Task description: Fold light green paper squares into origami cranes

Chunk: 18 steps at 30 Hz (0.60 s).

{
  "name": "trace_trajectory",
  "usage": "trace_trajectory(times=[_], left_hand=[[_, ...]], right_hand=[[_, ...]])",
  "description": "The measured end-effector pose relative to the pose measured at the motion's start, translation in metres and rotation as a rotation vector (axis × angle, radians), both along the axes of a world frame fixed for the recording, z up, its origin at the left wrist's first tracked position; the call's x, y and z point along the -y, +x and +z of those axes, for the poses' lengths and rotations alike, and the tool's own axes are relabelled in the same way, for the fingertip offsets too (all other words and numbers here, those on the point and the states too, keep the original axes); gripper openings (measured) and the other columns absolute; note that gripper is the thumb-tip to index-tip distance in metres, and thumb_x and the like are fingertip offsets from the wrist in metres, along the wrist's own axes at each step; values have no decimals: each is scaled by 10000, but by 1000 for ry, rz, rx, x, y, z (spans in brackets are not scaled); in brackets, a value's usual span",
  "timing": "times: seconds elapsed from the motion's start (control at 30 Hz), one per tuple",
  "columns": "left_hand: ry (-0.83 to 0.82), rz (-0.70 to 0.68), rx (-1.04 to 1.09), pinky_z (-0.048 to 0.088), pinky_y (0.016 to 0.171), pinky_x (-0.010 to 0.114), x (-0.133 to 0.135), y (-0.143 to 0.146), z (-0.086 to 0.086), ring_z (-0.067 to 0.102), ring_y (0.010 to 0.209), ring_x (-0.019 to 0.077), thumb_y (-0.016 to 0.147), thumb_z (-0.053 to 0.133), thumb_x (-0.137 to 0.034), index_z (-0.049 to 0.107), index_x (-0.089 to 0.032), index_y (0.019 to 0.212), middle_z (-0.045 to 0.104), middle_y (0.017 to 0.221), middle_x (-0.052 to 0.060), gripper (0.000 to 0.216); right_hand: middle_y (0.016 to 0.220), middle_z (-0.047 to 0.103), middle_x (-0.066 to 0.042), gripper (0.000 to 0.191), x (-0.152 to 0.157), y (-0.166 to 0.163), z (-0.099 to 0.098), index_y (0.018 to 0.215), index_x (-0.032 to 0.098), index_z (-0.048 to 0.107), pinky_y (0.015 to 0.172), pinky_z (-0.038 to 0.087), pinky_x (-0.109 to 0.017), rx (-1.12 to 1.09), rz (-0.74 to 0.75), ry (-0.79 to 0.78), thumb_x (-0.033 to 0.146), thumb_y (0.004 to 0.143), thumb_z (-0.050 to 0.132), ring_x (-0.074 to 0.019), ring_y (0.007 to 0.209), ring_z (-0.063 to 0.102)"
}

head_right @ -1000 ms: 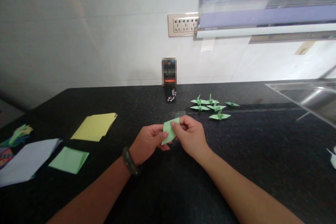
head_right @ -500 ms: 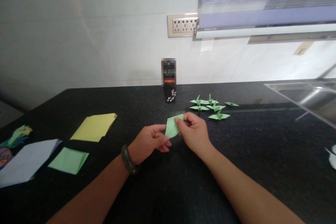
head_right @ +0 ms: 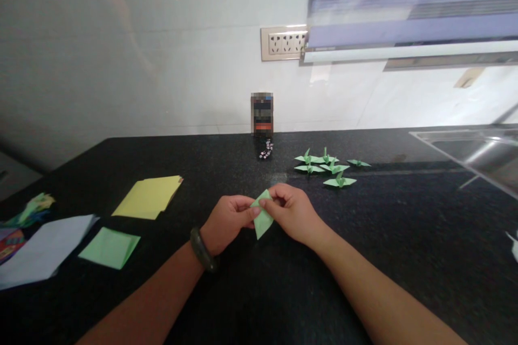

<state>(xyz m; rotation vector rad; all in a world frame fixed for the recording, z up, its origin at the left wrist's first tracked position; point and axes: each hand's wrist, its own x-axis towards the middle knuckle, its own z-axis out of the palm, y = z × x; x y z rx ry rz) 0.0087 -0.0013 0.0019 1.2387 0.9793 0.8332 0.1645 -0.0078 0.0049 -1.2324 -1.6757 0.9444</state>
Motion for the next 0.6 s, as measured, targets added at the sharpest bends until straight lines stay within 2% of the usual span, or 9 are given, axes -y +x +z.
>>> trace_trajectory(times=[0.1,0.2,0.4,0.6], left_hand=[[30,118,29,472,566,247,0,1,-1,584,566,127,683,633,-284,684,-100,766,650,613,37,208],[63,203,25,483,593,261,-1,1,-1,593,585,137,690,626,-285,690,-111,775,656,625,34,204],[123,199,18,477,596,261,1,2,0,590,595,145,694,619,-291,701,-124,778,656,634,33,205],[230,229,-97,436,547,235,1,2,-4,552,558,133,720,588,-297,713,-129,788,635,595,22,220]], right_hand=[[639,557,5,192,0,-4,0,793,154,576,484,404,-209,-60,-26,-79,336,734,569,-102,541,494],[597,536,13,188,1,-6,0,717,156,555,447,391,-203,-13,-55,-138,343,727,570,-94,495,477],[459,477,41,249,3,-9,-6,590,180,481,397,347,-194,12,-105,-154,350,768,515,-85,403,441],[463,463,51,204,4,-15,-10,628,179,486,396,337,-196,-47,-121,-193,322,773,490,-85,399,427]])
